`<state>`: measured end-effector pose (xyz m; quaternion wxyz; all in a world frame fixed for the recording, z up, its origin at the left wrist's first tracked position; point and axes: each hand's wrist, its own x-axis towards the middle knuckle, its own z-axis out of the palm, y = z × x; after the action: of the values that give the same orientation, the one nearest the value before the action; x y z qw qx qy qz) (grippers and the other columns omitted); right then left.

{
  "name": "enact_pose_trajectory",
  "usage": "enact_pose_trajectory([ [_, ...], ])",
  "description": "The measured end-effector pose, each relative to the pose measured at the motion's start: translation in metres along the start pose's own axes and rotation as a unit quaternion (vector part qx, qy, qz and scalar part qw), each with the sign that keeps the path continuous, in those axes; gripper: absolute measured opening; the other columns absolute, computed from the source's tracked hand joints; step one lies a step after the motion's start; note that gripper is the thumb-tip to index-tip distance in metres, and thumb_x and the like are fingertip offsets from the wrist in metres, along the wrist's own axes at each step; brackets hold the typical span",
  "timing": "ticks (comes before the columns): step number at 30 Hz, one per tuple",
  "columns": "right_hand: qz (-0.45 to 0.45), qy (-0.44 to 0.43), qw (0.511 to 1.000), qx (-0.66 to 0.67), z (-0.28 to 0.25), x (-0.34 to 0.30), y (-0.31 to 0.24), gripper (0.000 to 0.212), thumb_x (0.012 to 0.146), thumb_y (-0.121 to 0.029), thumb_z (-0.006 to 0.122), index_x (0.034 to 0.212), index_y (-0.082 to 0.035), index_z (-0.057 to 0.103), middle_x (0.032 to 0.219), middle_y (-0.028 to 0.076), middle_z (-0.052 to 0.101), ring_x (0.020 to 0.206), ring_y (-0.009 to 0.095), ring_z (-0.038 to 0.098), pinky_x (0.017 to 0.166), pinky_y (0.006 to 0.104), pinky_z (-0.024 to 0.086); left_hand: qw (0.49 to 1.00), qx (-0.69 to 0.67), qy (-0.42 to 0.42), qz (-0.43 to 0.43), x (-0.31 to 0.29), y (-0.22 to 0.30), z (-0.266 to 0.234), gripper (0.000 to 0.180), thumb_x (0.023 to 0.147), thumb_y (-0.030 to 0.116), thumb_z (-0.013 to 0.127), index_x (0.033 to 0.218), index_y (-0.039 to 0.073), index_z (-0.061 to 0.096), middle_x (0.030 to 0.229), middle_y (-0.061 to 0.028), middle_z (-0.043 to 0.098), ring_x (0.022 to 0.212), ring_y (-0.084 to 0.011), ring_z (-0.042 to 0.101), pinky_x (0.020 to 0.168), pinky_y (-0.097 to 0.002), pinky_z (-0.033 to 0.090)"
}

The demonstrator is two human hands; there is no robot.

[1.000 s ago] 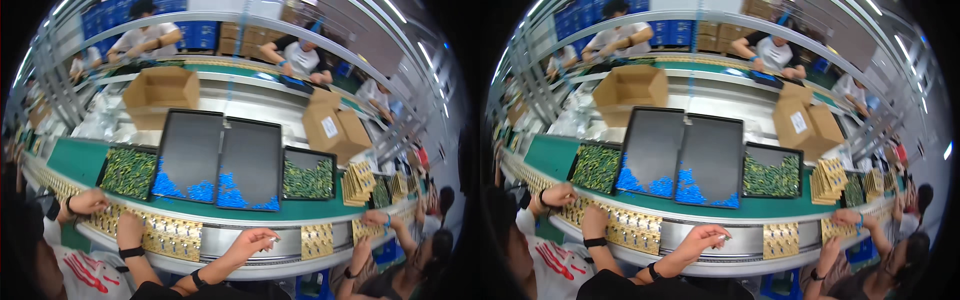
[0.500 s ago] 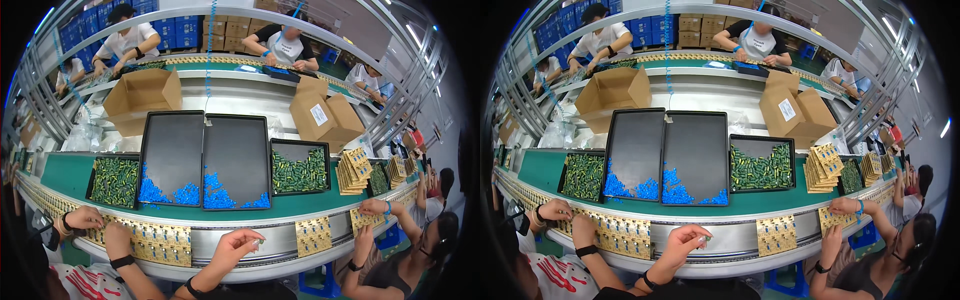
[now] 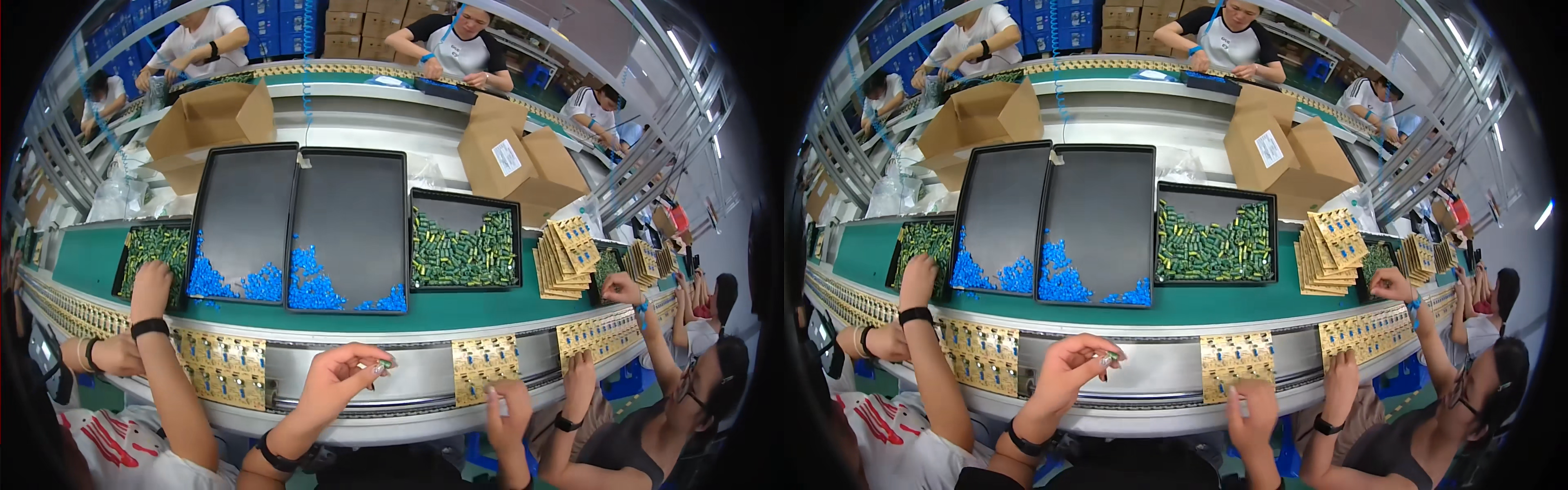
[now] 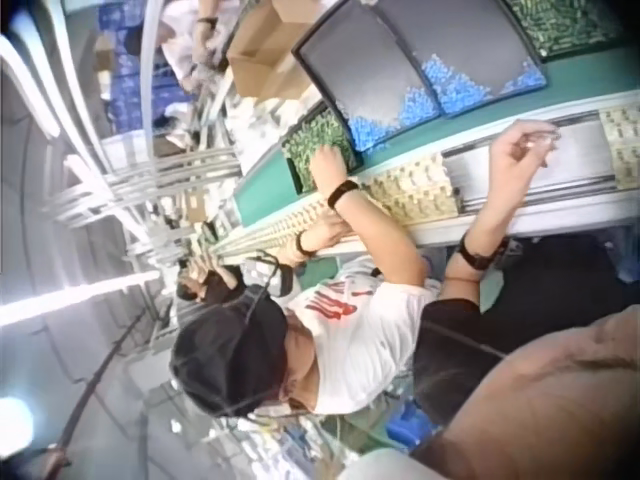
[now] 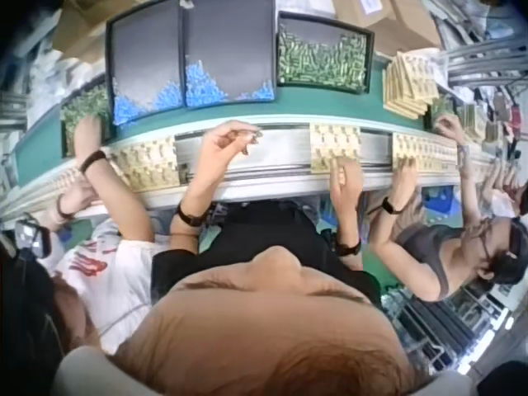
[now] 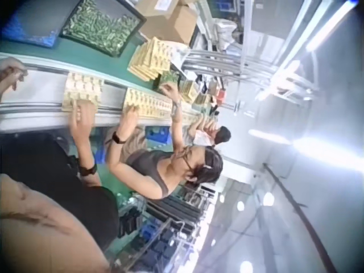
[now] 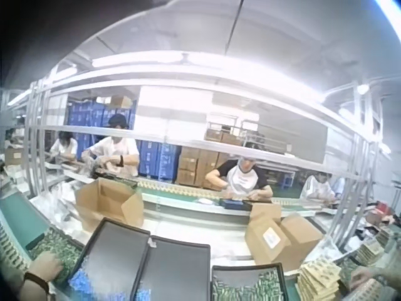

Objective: Manually assembling small components onto a circuit board at a production line station.

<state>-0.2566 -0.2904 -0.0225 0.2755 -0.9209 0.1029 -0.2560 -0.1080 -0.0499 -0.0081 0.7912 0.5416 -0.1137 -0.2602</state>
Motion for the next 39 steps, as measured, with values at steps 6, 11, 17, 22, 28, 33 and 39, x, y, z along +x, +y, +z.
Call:
enact_pose_trajectory([
  [6, -0.154, -0.028, 0.978, 0.14, 0.026, 0.034, -0.039, 0.031, 0.071, -0.004, 0.074, 0.101, -0.006, 0.065, 0.091, 0.007, 0.064, 0.079, 0.025, 0.06, 0.067, 0.035, 0.046, 0.999, -0.004, -0.034, -0.022, 0.002, -0.016, 0.013, 0.019, 0.088, 0.001, 0.06, 0.106, -0.001, 0.066, 0.102, -0.0099, 0.068, 0.082, -0.0122, 0.062, 0.067, -0.0244, 0.051],
  [11, -0.217, 0.02, 0.963, 0.157, 0.033, 0.039, -0.045, 0.034, 0.069, -0.003, 0.076, 0.101, -0.007, 0.066, 0.089, 0.005, 0.063, 0.075, 0.022, 0.059, 0.062, 0.0315, 0.045, 0.983, -0.074, -0.06, -0.157, 0.001, -0.027, 0.033, 0.015, 0.088, 0.005, 0.062, 0.1, -0.002, 0.068, 0.077, -0.0018, 0.058, 0.063, -0.0067, 0.048, 0.054, -0.0201, 0.039],
  [17, -0.202, 0.007, 0.961, 0.188, 0.025, 0.03, -0.035, 0.03, 0.068, 0.003, 0.076, 0.096, -0.006, 0.067, 0.087, 0.006, 0.062, 0.074, 0.022, 0.058, 0.063, 0.0309, 0.046, 0.988, -0.035, -0.061, -0.136, -0.003, -0.028, 0.05, 0.014, 0.088, 0.008, 0.064, 0.097, -0.002, 0.07, 0.079, -0.0023, 0.057, 0.061, -0.0061, 0.043, 0.051, -0.0208, 0.033],
  [22, -0.188, 0.019, 0.969, 0.16, 0.022, 0.014, -0.033, 0.024, 0.07, 0.0, 0.074, 0.093, -0.006, 0.068, 0.085, 0.005, 0.063, 0.073, 0.023, 0.059, 0.062, 0.0327, 0.045, 0.993, 0.04, -0.076, -0.086, -0.016, -0.038, 0.053, 0.018, 0.09, 0.007, 0.061, 0.103, -0.002, 0.069, 0.083, -0.0031, 0.059, 0.064, -0.0069, 0.046, 0.054, -0.0211, 0.037],
  [28, -0.09, 0.025, 0.984, 0.152, -0.004, -0.004, -0.012, 0.02, 0.073, 0.004, 0.071, 0.09, -0.004, 0.068, 0.087, 0.008, 0.064, 0.079, 0.022, 0.061, 0.068, 0.0301, 0.048, 0.961, 0.226, -0.157, 0.02, -0.014, -0.033, 0.06, 0.027, 0.093, 0.012, 0.057, 0.119, 0.006, 0.062, 0.086, -0.0018, 0.062, 0.069, -0.0067, 0.053, 0.059, -0.0221, 0.042],
  [33, 0.055, 0.037, 0.965, 0.255, -0.002, -0.019, 0.022, 0.013, 0.082, 0.007, 0.063, 0.094, 0.002, 0.063, 0.098, 0.01, 0.059, 0.089, 0.016, 0.059, 0.079, 0.0257, 0.049, 0.798, 0.558, -0.089, 0.211, 0.014, -0.004, 0.059, 0.028, 0.086, 0.02, 0.064, 0.112, 0.009, 0.062, 0.085, -0.007, 0.064, 0.074, -0.0193, 0.063, 0.062, -0.0314, 0.048],
  [39, 0.045, -0.007, 0.968, 0.246, 0.006, -0.007, 0.031, 0.017, 0.085, 0.006, 0.061, 0.101, 0.003, 0.062, 0.099, 0.009, 0.06, 0.089, 0.014, 0.06, 0.079, 0.0252, 0.05, 0.617, 0.689, 0.04, 0.378, 0.108, -0.015, 0.046, 0.006, 0.066, 0.007, 0.062, 0.071, 0.005, 0.06, 0.078, -0.0082, 0.056, 0.086, -0.0262, 0.054, 0.066, -0.0363, 0.047],
])
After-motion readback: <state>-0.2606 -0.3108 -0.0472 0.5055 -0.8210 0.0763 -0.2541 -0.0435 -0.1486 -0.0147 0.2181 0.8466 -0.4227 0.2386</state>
